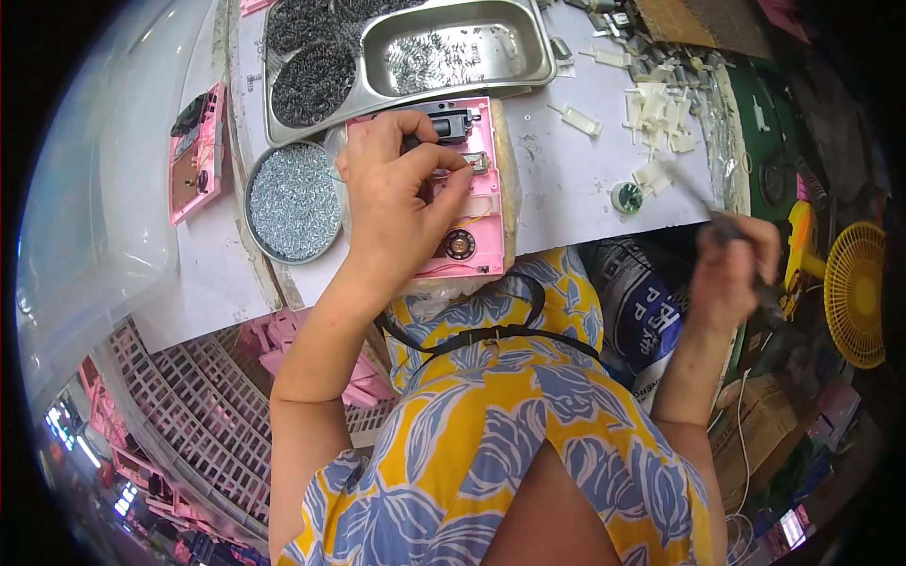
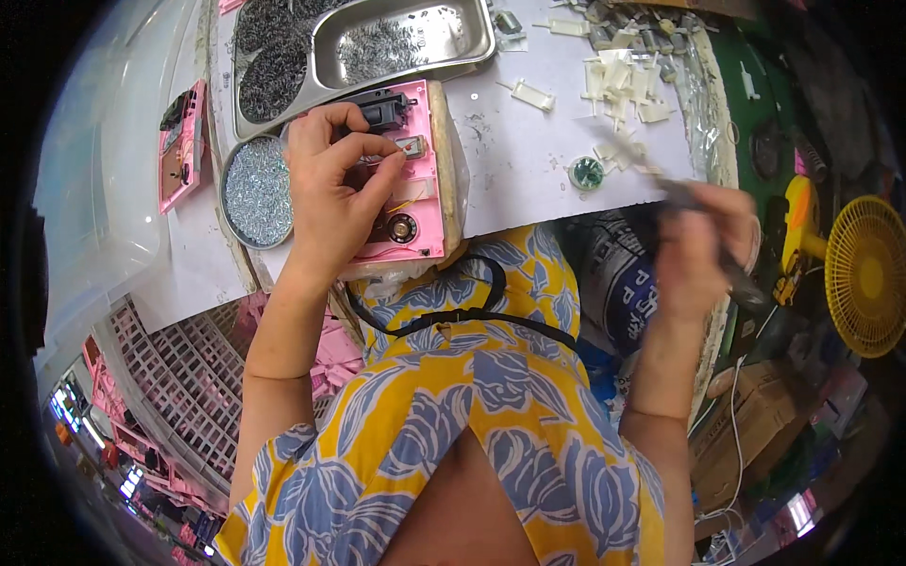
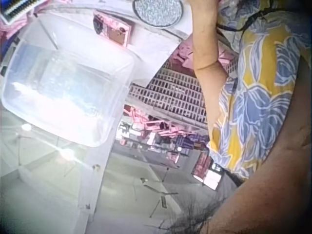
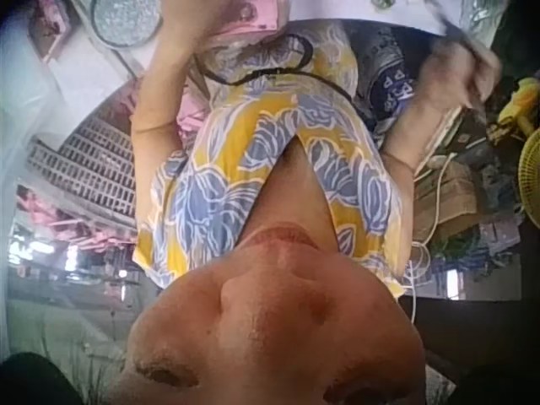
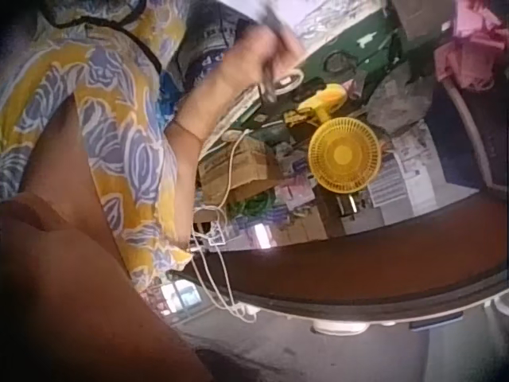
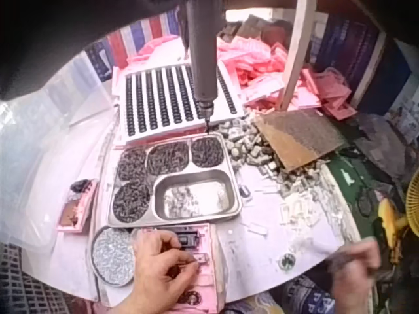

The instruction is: Assembling small electronic toy units by soldering internal wires, fitting components into a shell, and fastening screws.

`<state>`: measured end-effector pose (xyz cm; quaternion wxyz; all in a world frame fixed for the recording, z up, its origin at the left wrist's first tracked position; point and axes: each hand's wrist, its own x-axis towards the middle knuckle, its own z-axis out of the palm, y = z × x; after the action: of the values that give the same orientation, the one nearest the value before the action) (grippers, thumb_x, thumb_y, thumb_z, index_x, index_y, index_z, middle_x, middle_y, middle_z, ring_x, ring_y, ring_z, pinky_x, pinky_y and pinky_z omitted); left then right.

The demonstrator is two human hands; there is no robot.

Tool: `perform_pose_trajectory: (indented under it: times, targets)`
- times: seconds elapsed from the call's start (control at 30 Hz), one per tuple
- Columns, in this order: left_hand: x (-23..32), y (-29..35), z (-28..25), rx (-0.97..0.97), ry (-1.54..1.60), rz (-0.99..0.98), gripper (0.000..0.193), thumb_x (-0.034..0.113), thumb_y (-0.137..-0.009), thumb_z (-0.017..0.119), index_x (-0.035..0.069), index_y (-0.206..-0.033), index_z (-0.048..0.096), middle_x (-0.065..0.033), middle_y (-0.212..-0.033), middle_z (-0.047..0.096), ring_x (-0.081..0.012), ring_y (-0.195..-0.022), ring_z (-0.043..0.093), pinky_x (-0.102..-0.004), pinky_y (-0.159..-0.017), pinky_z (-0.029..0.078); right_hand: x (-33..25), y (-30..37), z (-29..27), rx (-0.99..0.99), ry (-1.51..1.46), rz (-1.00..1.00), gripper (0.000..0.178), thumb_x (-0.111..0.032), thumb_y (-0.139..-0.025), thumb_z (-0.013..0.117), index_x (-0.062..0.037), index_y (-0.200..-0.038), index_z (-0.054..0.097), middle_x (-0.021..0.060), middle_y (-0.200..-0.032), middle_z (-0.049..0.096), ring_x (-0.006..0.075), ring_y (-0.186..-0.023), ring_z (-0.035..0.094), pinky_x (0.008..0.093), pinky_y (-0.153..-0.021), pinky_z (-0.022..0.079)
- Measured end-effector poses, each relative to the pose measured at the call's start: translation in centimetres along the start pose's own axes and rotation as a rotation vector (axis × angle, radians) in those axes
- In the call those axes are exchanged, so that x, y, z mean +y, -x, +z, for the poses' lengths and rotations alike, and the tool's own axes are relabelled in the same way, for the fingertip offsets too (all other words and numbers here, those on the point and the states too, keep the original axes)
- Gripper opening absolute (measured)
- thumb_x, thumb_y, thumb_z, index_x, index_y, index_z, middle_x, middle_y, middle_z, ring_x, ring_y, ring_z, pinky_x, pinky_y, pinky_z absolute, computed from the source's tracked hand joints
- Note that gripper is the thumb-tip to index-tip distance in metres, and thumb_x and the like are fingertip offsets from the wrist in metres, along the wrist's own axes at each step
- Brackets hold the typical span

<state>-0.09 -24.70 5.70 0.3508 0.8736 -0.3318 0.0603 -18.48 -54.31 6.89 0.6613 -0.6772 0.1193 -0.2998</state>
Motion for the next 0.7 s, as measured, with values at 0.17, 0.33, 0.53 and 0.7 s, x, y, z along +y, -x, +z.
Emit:
perform_pose_trajectory:
  times: [0.17, 0.33, 0.53, 0.7]
  targets:
    - [-0.1, -0.1, 0.1, -0.01, 0.027, 0.003, 0.013, 0.01, -0.07, 0.081, 0.008, -0.081, 0.074, -0.0062, -0.101, 0.058, -0.026, -0.096, 0.052, -0.0382, -0.087, 0.039, 1.4, 0.4, 7.8, -0.297, 0.064, 0.074, 0.026, -0.003, -0.084, 0.078, 0.0002, -0.106, 0.064, 0.0047, -0.088, 0.068, 0.006, -0.073, 0.056, 0.0209, -0.065, 0.043]
    - [-0.4, -0.1, 0.1, 0.003, 0.003, 0.038, 0.014, 0.01, -0.069, 0.082, 0.008, -0.081, 0.073, -0.0063, -0.101, 0.057, -0.0259, -0.095, 0.052, -0.0385, -0.086, 0.038, 2.3, 0.6, 8.7, -0.399, 0.06, 0.106, 0.027, -0.002, -0.083, 0.079, -0.0006, -0.106, 0.064, 0.0025, -0.083, 0.066, 0.0033, -0.068, 0.051, 0.0201, -0.06, 0.038]
    - [-0.5, -0.1, 0.3, 0.005, 0.005, 0.023, 0.014, 0.01, -0.07, 0.081, 0.008, -0.081, 0.073, -0.006, -0.101, 0.058, -0.0258, -0.095, 0.052, -0.0387, -0.085, 0.038, 2.8, 0.4, 9.2, -0.397, 0.081, 0.057, 0.027, -0.001, -0.082, 0.079, -0.0016, -0.106, 0.065, 0.0009, -0.081, 0.065, 0.003, -0.065, 0.05, 0.0198, -0.058, 0.036]
    - [-0.8, 0.0, 0.6, 0.024, 0.02, 0.03, 0.012, 0.013, -0.071, 0.08, 0.012, -0.08, 0.073, -0.0022, -0.101, 0.058, -0.0251, -0.095, 0.051, -0.0397, -0.084, 0.034, 2.9, 0.3, 9.5, -0.404, 0.109, 0.045, 0.027, -0.001, -0.081, 0.079, -0.0019, -0.105, 0.066, 0.0013, -0.079, 0.065, 0.0039, -0.063, 0.051, 0.0209, -0.056, 0.038]
